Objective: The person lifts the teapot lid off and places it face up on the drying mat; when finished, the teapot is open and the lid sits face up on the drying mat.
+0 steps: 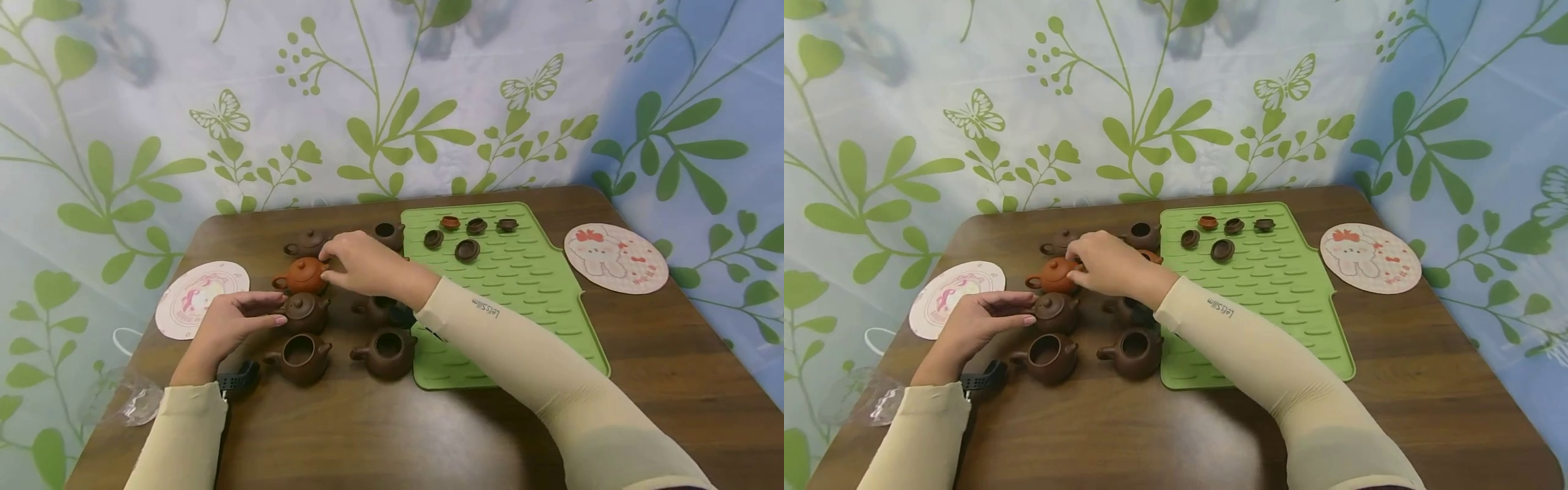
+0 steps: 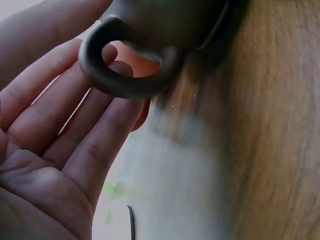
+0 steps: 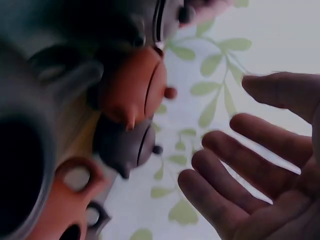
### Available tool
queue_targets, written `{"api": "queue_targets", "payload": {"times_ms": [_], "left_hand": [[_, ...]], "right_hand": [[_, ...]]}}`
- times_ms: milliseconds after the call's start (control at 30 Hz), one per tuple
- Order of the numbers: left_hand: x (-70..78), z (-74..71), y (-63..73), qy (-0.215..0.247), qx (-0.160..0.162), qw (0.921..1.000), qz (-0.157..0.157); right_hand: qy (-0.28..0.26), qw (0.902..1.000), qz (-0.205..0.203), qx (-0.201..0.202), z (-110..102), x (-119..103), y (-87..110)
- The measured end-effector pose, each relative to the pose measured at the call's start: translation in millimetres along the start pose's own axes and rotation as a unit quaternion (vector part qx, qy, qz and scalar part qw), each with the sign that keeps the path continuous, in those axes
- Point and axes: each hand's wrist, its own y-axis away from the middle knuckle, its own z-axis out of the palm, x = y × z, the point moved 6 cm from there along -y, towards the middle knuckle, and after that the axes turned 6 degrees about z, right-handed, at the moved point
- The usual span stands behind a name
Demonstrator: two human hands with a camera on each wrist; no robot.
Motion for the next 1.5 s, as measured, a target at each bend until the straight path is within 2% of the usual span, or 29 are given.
{"api": "queue_targets", "payload": {"times_ms": [167,300,600,1000,1300,1500], "left_hand": [[-5.2,-1.7,0.6,-0.015,0.008,0.9998,-0.003],[-7.3,-2.9,1.7,-0.013,0.018,0.9997,0.0],[-6.7,-2.6,1.8,-0.012,0.029,0.9995,0.003],[-7.5,-1.7,2.8,0.015,0.033,0.9992,0.017],[-7.3,-1.7,2.9,-0.004,0.038,0.9988,0.031],[-8.0,-1.9,2.7,-0.012,0.04,0.9987,0.031]], "right_hand": [[0.05,0.9943,-0.045,-0.083,24,-22,-13.2],[0.079,0.9886,-0.07,-0.108,36,-33,-19.8],[0.092,0.9861,-0.075,-0.117,46,-44,-28.8],[0.073,0.9863,-0.077,-0.127,53,-46,-32.2],[0.063,0.9871,-0.077,-0.125,59,-45,-35.1],[0.075,0.9863,-0.083,-0.121,61,-45,-37.0]]}}
